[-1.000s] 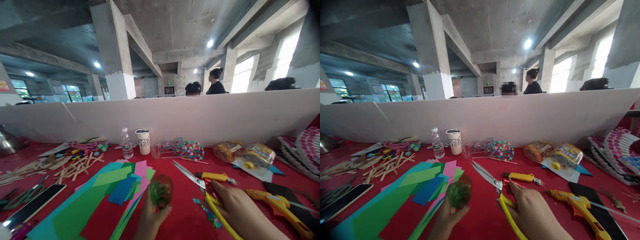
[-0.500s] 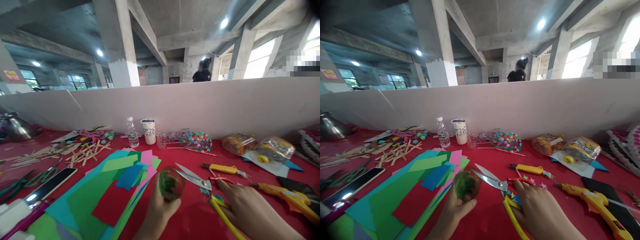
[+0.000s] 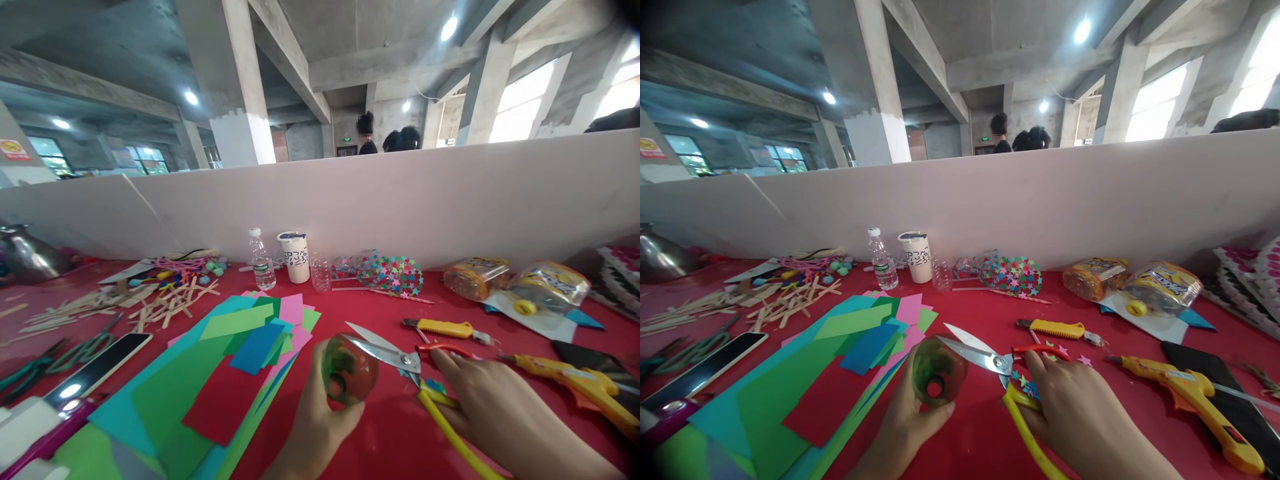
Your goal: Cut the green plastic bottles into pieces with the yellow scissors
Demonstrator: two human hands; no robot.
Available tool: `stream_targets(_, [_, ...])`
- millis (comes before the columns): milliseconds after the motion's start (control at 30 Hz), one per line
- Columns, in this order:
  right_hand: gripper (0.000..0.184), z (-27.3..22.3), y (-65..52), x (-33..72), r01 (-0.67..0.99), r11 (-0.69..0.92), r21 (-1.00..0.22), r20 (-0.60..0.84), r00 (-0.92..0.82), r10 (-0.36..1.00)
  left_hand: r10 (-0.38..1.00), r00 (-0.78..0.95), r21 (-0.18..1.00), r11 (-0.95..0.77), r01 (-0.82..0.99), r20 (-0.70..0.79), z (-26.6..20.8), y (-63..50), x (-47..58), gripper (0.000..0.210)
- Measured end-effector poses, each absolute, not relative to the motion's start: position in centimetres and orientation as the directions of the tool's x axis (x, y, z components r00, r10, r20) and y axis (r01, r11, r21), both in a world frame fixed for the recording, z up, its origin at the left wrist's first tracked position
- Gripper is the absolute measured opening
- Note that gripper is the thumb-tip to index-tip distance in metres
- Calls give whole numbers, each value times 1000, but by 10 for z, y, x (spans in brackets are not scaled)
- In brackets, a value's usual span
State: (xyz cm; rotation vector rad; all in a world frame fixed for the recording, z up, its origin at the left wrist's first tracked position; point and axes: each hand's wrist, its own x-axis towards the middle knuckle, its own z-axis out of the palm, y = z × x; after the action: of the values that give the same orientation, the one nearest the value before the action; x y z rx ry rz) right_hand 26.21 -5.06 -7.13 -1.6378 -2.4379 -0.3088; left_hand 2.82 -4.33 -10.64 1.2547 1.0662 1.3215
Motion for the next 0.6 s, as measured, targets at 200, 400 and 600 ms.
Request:
stream_targets(200, [11,-72,-49,264,921,381,77,266,-388,883,984,61,983,-165,-76,169,-114,-39,26,64])
stream_targets(400, [18,-69,-48,268,906,414,85,286,-420,861,976,54,975,-206,-78,211,-109,-40,27,57])
stream_targets(600, [12,-69,-50,265,900,429,75,306,-430,849,978,81,978,-183,-102,192,-106,-41,26,53])
